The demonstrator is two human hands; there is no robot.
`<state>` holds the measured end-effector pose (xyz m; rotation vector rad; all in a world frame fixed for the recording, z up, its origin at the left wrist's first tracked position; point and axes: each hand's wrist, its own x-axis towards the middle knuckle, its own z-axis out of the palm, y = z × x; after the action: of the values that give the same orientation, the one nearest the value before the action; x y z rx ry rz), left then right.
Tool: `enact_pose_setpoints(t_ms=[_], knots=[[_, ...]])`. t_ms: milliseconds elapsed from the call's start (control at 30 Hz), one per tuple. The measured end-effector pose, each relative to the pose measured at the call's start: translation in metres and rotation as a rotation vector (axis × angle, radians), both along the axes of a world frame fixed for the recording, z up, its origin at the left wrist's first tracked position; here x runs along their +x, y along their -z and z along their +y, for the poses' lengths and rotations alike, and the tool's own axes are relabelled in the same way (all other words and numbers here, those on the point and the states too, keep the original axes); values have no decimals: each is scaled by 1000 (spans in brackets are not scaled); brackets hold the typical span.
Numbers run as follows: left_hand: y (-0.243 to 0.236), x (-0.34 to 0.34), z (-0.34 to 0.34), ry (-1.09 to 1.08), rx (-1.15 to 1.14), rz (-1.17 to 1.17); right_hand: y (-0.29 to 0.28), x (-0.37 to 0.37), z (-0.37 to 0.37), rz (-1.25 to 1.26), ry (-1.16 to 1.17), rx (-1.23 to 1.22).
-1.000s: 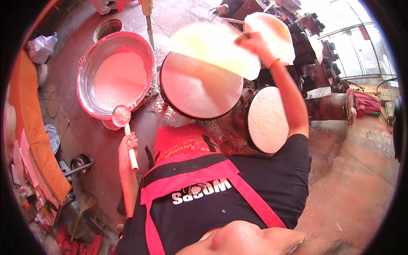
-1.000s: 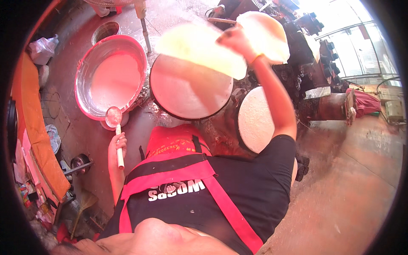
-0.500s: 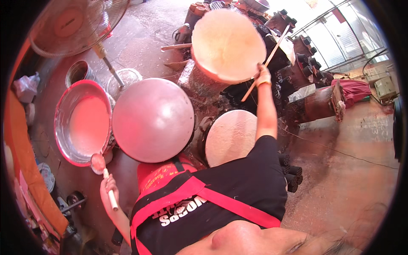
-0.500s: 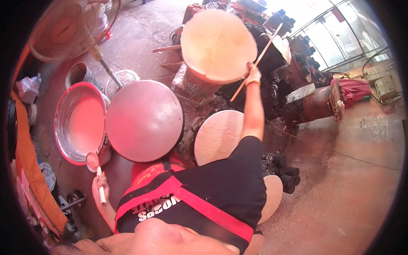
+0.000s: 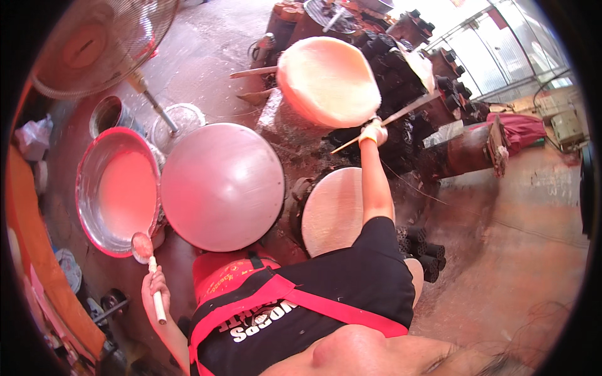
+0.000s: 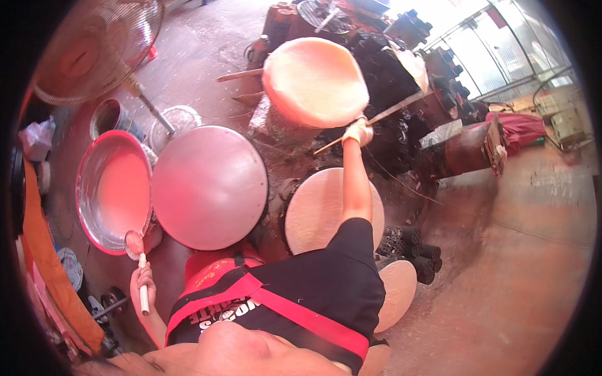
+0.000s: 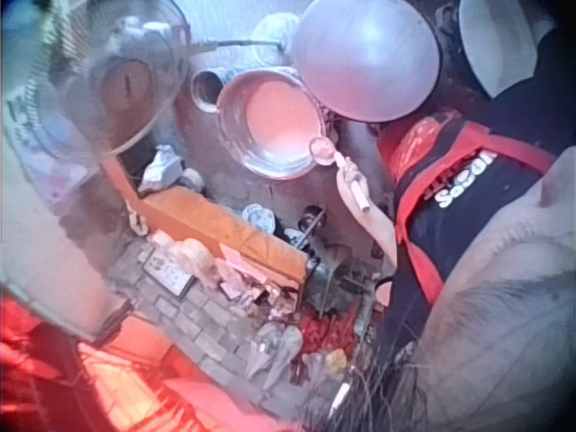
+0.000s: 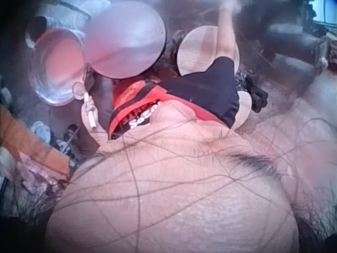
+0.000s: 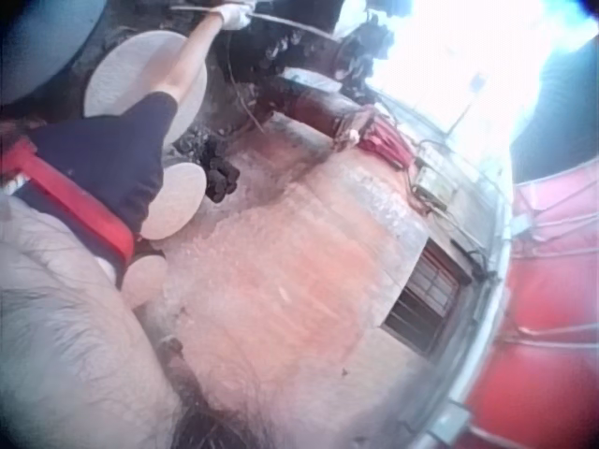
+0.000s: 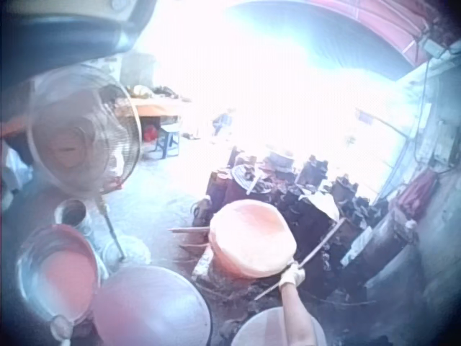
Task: The person prepares wrappers by spreading batter onto hot circular surfaces and removing the cooked wrappers using a stick.
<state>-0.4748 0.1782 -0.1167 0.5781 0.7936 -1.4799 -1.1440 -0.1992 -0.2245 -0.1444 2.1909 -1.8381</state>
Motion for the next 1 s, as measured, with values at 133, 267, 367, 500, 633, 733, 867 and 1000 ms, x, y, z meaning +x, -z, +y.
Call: enact_pose_setpoints(t_ms=[133, 267, 367, 500, 633, 733, 867, 1000], knots=[[17, 47, 7, 37, -83, -109, 11, 72, 64, -681, -835, -899], [48, 133, -7, 36, -106, -90, -117, 304, 125, -222, -1165, -29], [90, 210, -29, 92, 9, -335, -128, 427, 130, -299, -1608, 507], [157, 305, -82, 354, 204, -707, -119, 572, 118, -501, -1747, 791], [217, 355, -112, 252, 323, -624, -86, 638, 83, -423, -1666, 1020], [227, 359, -116, 134, 164, -625, -66, 686, 50, -120, -1883, 1007], [240, 332, -122, 15, 167, -567, -50, 783, -3, 124, -2193, 989], [317, 311, -143, -239, 277, -250, -19, 841, -43, 760, -2672, 753]])
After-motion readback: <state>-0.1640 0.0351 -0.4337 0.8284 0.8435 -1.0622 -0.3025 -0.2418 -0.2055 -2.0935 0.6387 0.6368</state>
